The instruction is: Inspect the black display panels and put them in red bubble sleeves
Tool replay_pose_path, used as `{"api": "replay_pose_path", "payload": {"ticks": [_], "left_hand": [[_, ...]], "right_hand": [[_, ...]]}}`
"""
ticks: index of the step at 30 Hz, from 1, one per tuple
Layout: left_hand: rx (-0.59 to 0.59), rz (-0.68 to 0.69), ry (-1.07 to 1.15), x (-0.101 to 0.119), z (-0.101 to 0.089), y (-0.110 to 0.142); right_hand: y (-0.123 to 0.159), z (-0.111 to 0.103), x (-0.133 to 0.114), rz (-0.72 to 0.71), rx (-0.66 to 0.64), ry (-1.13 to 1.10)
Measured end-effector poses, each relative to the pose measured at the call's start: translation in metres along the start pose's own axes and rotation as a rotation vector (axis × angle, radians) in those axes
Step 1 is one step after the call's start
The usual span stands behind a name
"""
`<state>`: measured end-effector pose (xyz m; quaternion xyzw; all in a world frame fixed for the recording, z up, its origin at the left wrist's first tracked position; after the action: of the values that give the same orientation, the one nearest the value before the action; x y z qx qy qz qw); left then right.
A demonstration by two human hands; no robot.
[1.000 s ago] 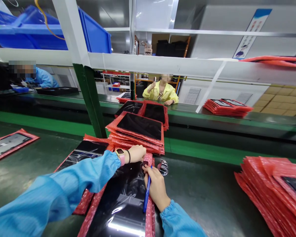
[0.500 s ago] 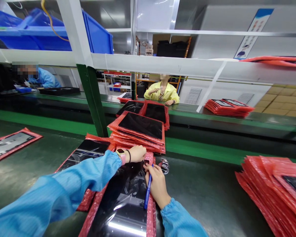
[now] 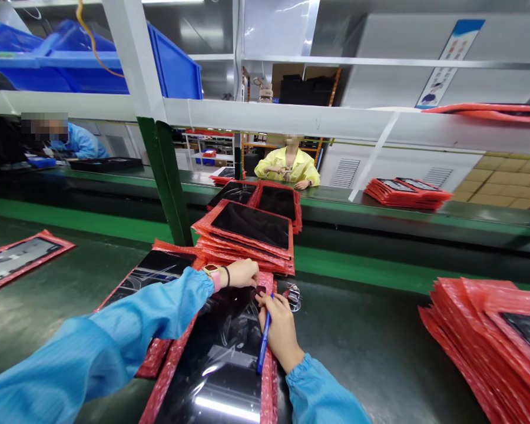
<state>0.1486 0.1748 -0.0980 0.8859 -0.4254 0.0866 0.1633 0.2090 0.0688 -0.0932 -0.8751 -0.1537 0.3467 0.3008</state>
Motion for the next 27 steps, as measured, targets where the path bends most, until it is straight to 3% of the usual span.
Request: {"api": "replay_pose_path", "payload": {"ticks": [9, 21, 27], "left_hand": [[-0.067, -0.019, -0.067, 0.0056, -0.0007, -0.0010], [0.003, -0.068, -0.110, 0.0098, -0.0089, 0.0013], [-0.051, -0.049, -0.089, 0.0067, -0.0057, -0.0005]], "right_hand": [[0.0012, 0.0028, 0.0042, 0.025, -0.017, 0.002], [0.0028, 0.0051, 0.0074, 0.027, -0.009, -0.003], [0.0028, 0.0058, 0.0074, 0.034, -0.019, 0.000]]}}
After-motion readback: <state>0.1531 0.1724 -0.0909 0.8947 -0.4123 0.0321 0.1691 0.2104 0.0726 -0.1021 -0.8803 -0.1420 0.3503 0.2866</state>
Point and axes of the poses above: each hand's wrist, its own y-axis away from the middle knuckle, its own z-axis out of the palm, x = y × z, the point moved 10 cm from there along -y, towards the middle knuckle, and after that the axes turned 14 degrees about z, right-handed, at the moved point
